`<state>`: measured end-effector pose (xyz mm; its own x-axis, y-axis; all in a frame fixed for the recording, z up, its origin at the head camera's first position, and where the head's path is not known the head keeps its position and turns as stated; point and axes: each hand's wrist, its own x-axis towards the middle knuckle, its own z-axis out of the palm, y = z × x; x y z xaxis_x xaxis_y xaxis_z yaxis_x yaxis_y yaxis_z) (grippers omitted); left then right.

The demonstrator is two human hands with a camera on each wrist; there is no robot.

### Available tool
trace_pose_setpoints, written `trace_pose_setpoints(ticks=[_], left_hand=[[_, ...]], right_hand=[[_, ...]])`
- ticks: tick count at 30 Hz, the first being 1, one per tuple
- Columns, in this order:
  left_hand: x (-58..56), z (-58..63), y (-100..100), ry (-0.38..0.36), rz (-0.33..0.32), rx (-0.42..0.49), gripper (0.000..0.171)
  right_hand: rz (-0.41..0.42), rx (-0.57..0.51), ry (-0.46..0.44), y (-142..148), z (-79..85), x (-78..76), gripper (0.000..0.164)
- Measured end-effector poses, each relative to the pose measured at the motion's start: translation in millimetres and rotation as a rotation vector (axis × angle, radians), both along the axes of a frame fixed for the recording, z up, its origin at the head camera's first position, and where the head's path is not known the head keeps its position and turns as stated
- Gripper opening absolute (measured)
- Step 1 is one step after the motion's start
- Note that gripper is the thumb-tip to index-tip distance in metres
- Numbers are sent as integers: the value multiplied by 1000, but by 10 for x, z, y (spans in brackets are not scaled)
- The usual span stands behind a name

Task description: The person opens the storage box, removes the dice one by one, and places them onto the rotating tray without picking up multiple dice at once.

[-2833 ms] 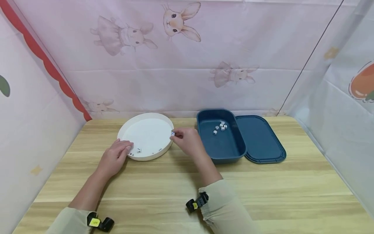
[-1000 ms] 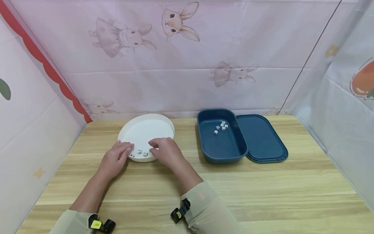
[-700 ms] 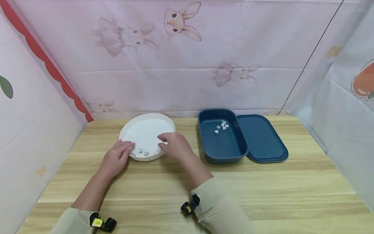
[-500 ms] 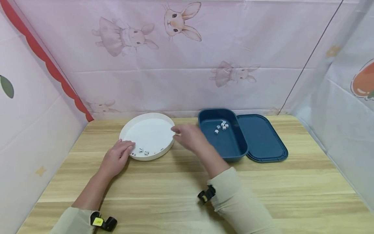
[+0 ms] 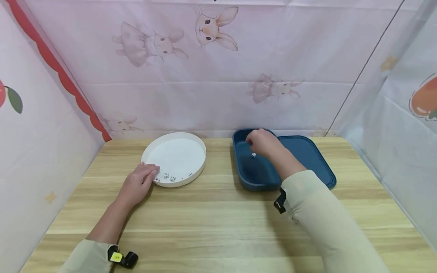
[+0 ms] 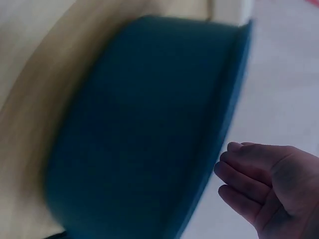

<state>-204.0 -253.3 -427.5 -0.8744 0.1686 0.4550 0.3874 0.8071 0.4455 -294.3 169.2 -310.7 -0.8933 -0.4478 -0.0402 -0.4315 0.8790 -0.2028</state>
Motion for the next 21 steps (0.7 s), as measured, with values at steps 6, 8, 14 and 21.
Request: trace_pose_setpoints(ticks=[6,8,14,21], left_hand=[[12,-9,-13,-5,-3,7,25],[11,-14,-11,-11,-1,5,26],[8,-24,-9,-14,6,2,25],[6,-24,-9,7,8,-2,25]], right_hand=[[-6,72,-68,130,-189,-148,23],[-21,77,-81,168,-253,-176,25],[24,106,-71,167,-391,-207,21],[16,156,-63,83,-453,-195,16]])
